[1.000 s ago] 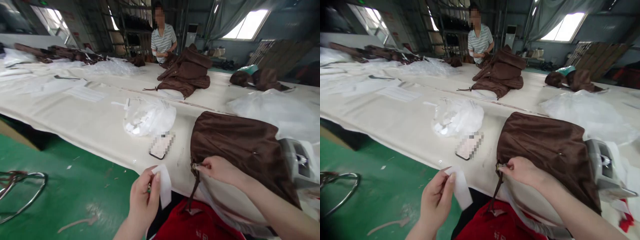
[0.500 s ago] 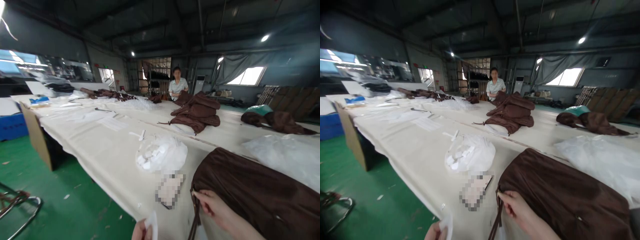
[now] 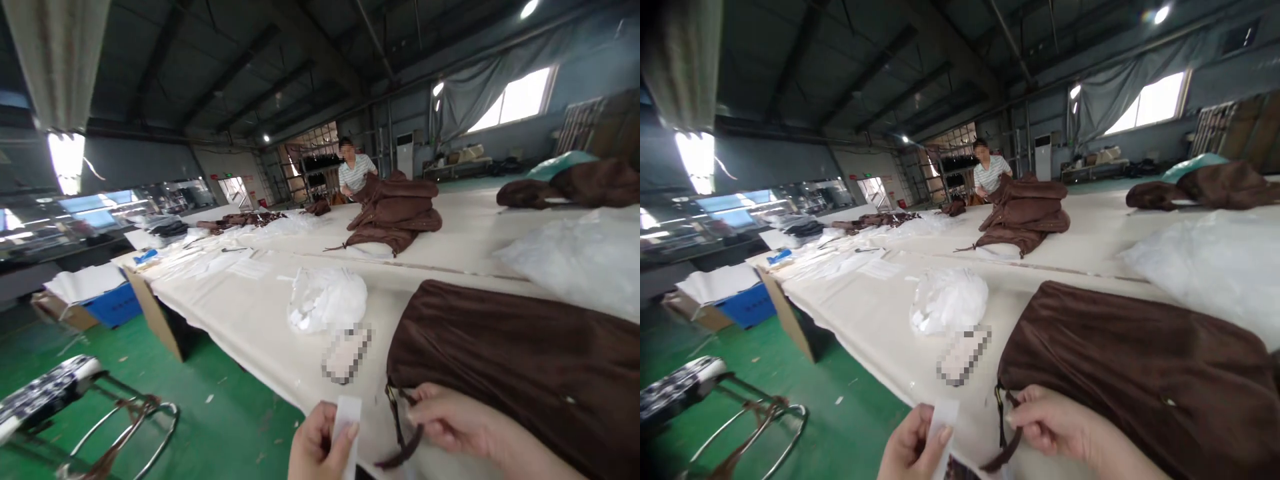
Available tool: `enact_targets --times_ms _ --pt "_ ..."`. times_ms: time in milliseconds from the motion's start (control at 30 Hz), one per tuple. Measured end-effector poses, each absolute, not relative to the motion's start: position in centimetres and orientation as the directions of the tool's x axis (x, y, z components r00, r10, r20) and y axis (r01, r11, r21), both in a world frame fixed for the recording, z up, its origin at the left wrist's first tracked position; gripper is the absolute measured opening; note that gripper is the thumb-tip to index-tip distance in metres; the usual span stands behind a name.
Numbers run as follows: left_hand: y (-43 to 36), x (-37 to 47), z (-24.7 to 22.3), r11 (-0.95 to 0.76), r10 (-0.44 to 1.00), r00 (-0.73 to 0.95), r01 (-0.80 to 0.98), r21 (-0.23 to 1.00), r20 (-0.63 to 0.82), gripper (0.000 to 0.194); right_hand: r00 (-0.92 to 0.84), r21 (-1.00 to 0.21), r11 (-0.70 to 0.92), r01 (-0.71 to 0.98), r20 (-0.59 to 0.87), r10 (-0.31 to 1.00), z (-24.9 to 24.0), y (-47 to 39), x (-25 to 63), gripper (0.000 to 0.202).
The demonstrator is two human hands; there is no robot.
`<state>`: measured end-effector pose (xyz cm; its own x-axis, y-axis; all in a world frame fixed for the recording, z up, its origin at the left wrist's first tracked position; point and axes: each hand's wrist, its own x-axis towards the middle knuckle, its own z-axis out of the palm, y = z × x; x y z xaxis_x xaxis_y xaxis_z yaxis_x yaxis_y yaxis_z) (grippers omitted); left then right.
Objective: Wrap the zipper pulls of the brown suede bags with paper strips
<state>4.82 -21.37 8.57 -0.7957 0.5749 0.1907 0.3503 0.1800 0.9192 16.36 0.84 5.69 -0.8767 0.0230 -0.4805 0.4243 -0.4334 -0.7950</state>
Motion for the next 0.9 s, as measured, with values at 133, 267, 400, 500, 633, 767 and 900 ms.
enact_targets --times_ms 133,267,400,500,633,767,900 --pt "-20.8 5.6 9.8 0.275 0.679 -0.724 0.403 0.873 0.12 0.036 -0.967 -0.797 -0.548 0.254 -0.205 -0.15 8.3 1.4 18.1 0.028" --pt "-20.4 6.4 10.1 0.348 0.714 -0.697 0.435 0.83 0.066 0.033 -0.993 -0.807 -0.578 0.12 -0.085 -0.087 9.4 1.5 18.8 0.03" --pt "-20.2 7.3 10.4 0.328 0.78 -0.613 0.573 0.751 0.127 0.03 -0.987 -0.818 -0.575 0.021 -0.109 0.119 10.2 1.2 18.8 0.029" --pt "-20.0 8.0 11.1 0.3 0.815 -0.553 0.659 0.69 0.173 0.025 -0.955 -0.831 -0.557 -0.015 -0.153 0.252 10.5 1.1 18.5 0.033" --pt "-19.8 8.4 12.0 0.295 0.84 -0.505 0.731 0.615 0.197 0.023 -0.916 -0.837 -0.546 -0.051 -0.178 0.359 10.5 1.1 18.3 0.034" --pt "-19.5 8.5 12.1 0.303 0.846 -0.493 0.758 0.577 0.204 0.024 -0.917 -0.842 -0.536 -0.055 -0.17 0.361 10.0 1.2 18.1 0.032" --pt "-19.1 8.2 11.7 0.302 0.856 -0.473 0.785 0.541 0.209 0.025 -0.928 -0.868 -0.495 -0.027 -0.162 0.335 9.7 1.4 17.9 0.034"
